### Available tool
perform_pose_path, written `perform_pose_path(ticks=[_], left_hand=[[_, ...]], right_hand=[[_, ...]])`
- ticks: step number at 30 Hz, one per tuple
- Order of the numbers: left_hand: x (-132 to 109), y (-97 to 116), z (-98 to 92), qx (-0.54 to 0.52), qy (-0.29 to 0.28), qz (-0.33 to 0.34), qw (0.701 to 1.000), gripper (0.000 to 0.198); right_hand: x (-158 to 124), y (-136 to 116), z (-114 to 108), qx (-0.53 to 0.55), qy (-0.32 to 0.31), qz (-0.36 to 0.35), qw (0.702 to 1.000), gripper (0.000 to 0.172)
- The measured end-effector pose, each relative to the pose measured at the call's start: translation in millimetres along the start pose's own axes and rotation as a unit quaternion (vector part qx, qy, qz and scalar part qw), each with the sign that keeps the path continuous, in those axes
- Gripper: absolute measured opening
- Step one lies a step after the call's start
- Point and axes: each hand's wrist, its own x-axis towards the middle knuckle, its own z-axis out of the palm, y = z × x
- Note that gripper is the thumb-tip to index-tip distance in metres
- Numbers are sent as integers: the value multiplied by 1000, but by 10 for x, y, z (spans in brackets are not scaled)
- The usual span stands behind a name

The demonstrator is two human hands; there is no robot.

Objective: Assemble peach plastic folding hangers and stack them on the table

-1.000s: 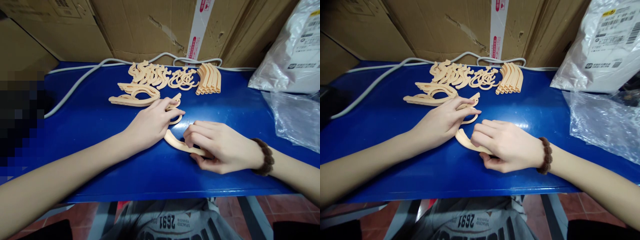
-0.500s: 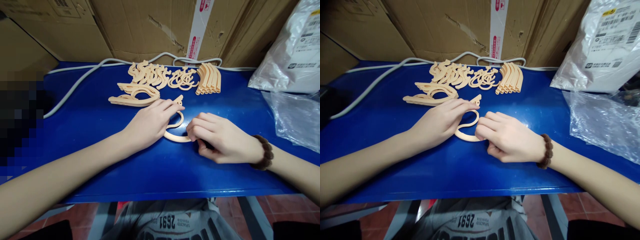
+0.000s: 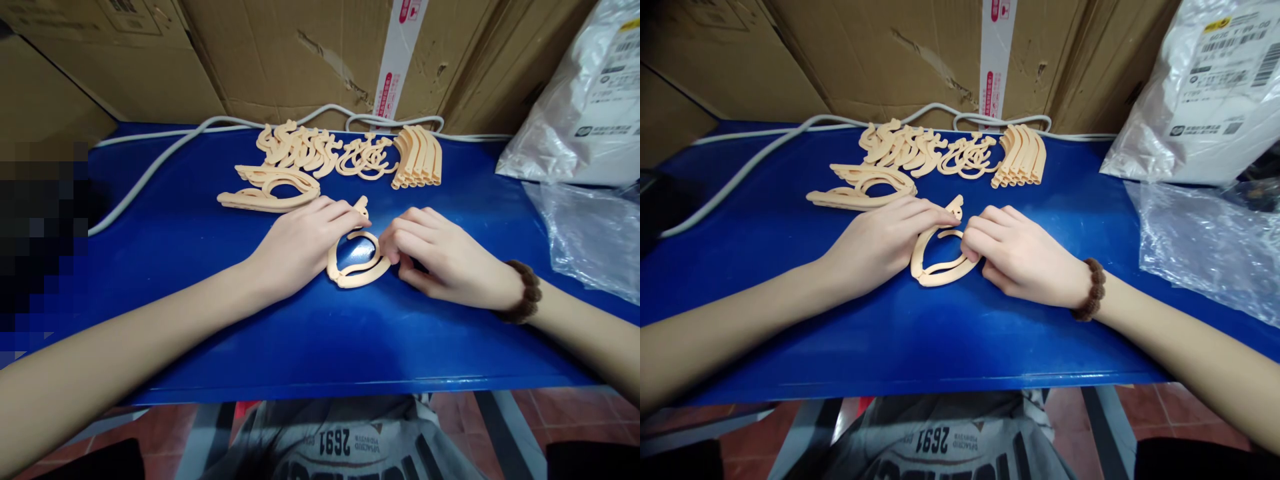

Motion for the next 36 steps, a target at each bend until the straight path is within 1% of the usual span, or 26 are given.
perform_pose_path(ticks=[13,19,22,25,29,32,36], left_hand=[[-2,-18,12,-1,5,9,1000,26],[1,2,-7,-18,2,4,1000,27],[-2,7,-8,-36,-4,6,999,32],[-5,12,-7,-53,-12,12,998,37],[0,35,-8,-80,-18,33,996,50],[7,63,-8,-102,-14,32,994,56],[-8,91,-2,-110,-34,13,993,60]], right_hand=[[7,9,-25,-10,-1,14,1000,19],[-1,46,-25,-39,8,24,999,15],[-11,47,-25,-53,19,43,997,10],[-20,34,-26,-47,25,77,996,6],[-25,17,-35,-30,28,105,994,2],[-23,7,-52,-22,31,112,993,9],[-20,6,-75,-11,37,111,993,27]])
